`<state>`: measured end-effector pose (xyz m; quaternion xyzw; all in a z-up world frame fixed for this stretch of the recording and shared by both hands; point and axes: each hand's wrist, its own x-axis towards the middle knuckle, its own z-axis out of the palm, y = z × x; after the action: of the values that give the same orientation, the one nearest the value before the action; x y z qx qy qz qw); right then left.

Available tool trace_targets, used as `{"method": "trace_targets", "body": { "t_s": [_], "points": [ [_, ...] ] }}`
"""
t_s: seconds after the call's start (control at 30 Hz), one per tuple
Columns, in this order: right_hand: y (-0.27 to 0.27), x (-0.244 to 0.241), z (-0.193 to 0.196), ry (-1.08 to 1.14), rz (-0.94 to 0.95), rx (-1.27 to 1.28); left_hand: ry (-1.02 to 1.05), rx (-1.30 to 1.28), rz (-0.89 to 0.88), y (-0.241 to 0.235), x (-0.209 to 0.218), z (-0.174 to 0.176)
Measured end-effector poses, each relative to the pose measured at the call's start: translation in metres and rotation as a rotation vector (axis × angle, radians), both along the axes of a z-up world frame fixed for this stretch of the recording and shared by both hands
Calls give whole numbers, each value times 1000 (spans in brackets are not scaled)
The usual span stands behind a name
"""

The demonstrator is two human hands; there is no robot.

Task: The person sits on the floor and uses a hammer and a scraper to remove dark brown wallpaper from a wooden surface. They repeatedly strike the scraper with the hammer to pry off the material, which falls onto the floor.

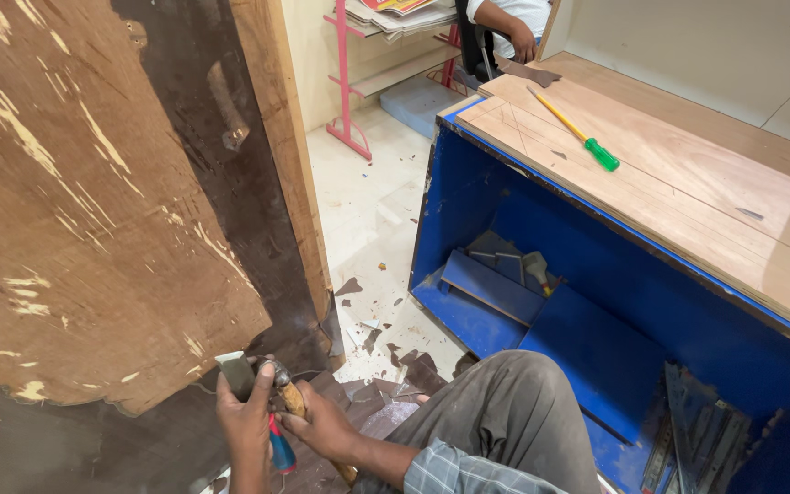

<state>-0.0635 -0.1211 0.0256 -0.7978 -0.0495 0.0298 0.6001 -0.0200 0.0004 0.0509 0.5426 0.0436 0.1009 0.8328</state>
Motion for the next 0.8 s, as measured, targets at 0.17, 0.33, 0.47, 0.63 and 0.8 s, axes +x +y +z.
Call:
{"method": "trace_targets", "body": {
  "t_s": [0.17, 0.33, 0.47, 0.63, 0.8],
  "points": [
    [1, 0, -4, -27, -3, 14, 56, 46, -6, 3, 0, -1],
    [0, -1, -3, -26, -10, 8, 91, 104, -13, 4, 2, -2],
    [0, -1, -2, -18, -7, 18, 89, 98, -20, 4, 1, -3],
    [1, -2, -2, -25, -12, -10, 90, 62, -30, 5, 0, -3],
    [1, -1, -2, -63, -2, 32, 105, 84, -31, 5, 0, -1]
  ]
}}
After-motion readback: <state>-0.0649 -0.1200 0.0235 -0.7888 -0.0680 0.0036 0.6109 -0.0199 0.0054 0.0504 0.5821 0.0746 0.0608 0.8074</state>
